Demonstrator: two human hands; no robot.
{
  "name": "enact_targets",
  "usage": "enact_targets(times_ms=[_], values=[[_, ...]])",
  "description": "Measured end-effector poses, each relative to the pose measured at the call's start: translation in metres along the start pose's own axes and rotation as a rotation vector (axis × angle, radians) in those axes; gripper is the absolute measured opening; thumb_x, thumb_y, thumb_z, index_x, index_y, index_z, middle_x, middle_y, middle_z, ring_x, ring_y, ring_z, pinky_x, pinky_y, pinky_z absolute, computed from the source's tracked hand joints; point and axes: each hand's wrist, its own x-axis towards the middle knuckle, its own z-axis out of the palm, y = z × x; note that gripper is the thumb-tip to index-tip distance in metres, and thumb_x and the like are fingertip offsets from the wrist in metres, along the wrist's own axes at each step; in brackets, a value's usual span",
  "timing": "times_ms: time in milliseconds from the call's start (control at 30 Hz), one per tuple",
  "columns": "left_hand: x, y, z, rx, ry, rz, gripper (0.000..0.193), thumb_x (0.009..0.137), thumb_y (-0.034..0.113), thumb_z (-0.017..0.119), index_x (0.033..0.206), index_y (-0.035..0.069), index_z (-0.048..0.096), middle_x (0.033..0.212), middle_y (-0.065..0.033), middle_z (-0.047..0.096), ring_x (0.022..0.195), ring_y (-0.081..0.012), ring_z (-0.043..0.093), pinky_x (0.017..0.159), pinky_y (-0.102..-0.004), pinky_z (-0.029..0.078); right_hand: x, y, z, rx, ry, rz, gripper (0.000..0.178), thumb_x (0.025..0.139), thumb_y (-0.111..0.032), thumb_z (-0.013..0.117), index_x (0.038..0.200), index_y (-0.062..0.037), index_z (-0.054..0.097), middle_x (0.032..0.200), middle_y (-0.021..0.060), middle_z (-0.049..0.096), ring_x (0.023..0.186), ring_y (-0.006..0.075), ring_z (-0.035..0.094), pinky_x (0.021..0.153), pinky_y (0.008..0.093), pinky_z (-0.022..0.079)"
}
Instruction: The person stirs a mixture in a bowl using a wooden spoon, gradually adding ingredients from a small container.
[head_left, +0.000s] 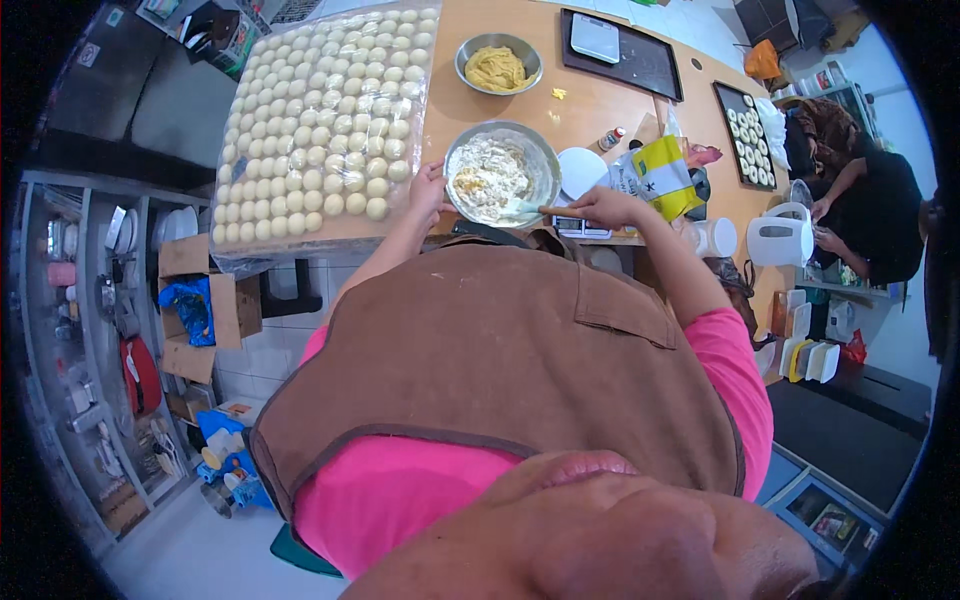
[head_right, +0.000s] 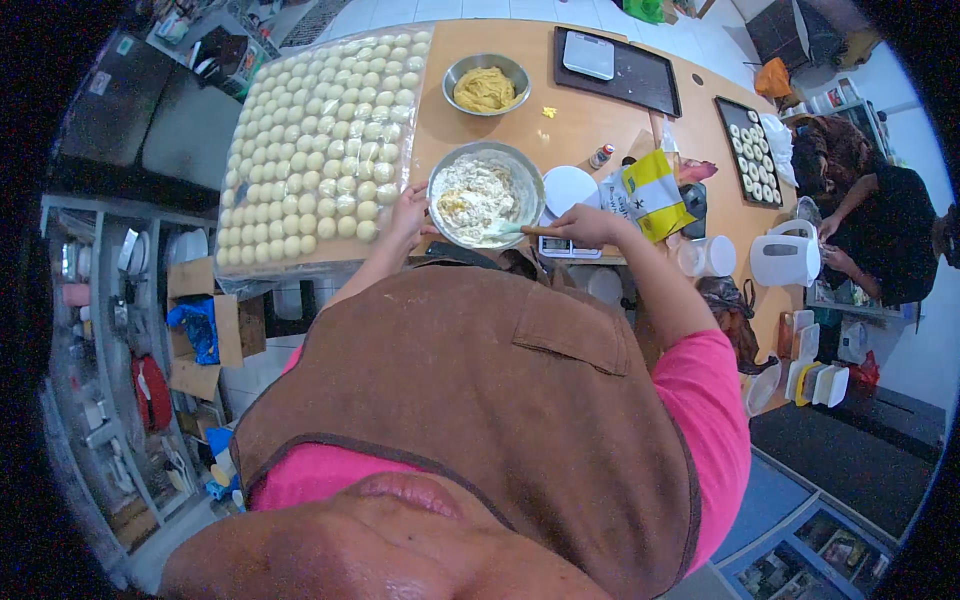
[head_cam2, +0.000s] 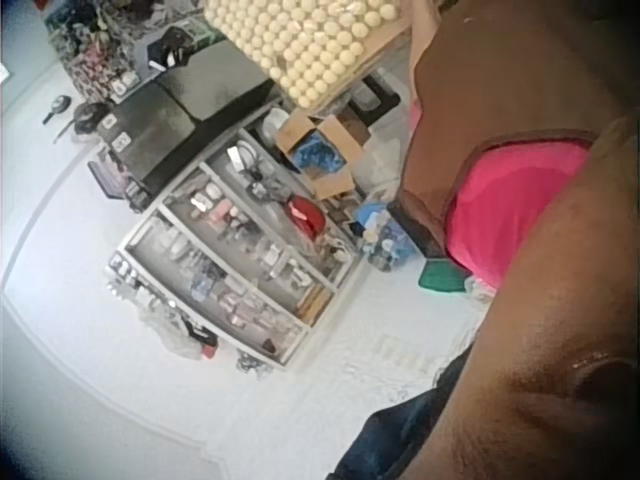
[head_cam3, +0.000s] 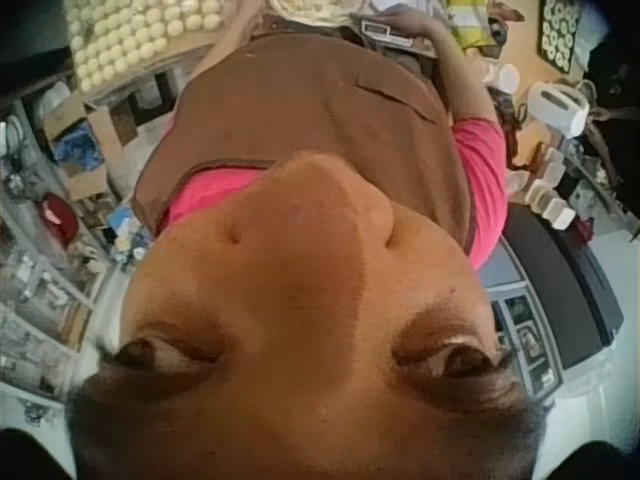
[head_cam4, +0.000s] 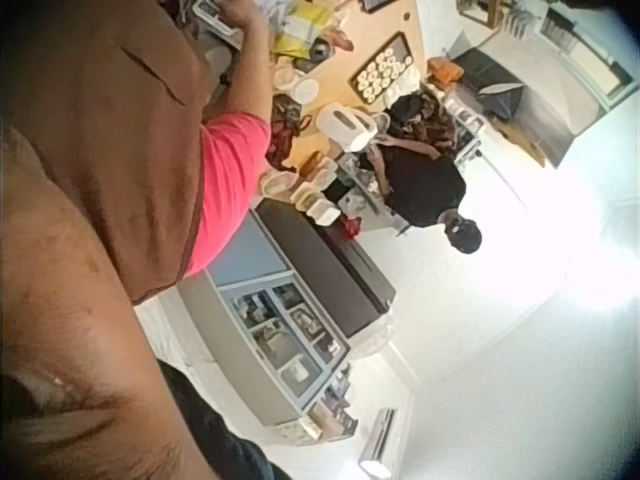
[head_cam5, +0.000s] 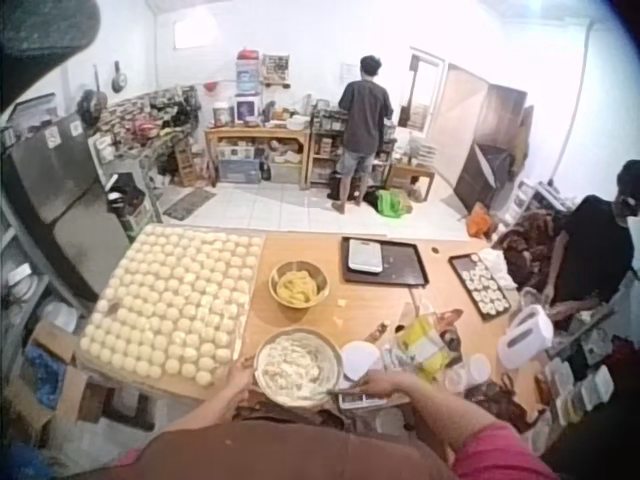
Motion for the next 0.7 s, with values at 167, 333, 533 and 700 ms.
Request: enact_targets(times_ms=[167,333,533,700], values=[[-0.003,0.003,0.001,-0.037,-0.017,-0.028,0.037,0.084,0.002,0.047,0.121,0.007,0.045,0.115,-0.0139,0.053,0.077,-0.0231,0.063,0.04,-0.0327,0.054,0.004,0.007,0.025,0.162,0.058,-0.005,0.024,0.091,-0.025,0.048,0.107,-0.0132,0.062,0.059,-0.0008,0.048,0.042,0.0081,0.043,0.036,0.0245,0.034],[-0.006,0.001,0.0,-0.039,-0.013,-0.037,0.038,0.086,0.007,0.05,0.124,0.008,0.043,0.104,-0.0098,0.057,0.075,-0.0168,0.06,0.037,-0.029,0.052,0.012,0.01,0.052,0.501,0.074,0.008,0.024,0.093,-0.024,0.047,0.106,-0.0091,0.059,0.061,-0.0055,0.046,0.045,0.0037,0.04,0.038,0.0198,0.031],[0.001,-0.005,-0.006,-0.069,-0.058,-0.026,0.038,0.087,0.006,0.05,0.124,0.007,0.042,0.118,-0.0082,0.053,0.083,-0.0172,0.06,0.038,-0.0295,0.053,0.025,0.03,0.065,0.755,0.05,-0.013,0.018,0.09,-0.023,0.051,0.093,-0.0074,0.06,0.063,-0.0053,0.046,0.053,0.0055,0.039,0.048,0.0193,0.033],[-0.001,-0.004,-0.006,-0.053,-0.061,-0.03,0.039,0.087,0.006,0.049,0.126,0.008,0.04,0.117,-0.0091,0.052,0.082,-0.0169,0.059,0.039,-0.0286,0.053,0.042,0.057,0.084,0.803,-0.001,-0.128,0.012,0.087,-0.017,0.056,0.094,-0.0074,0.058,0.072,-0.0053,0.052,0.059,0.0038,0.044,0.053,0.0184,0.036]])
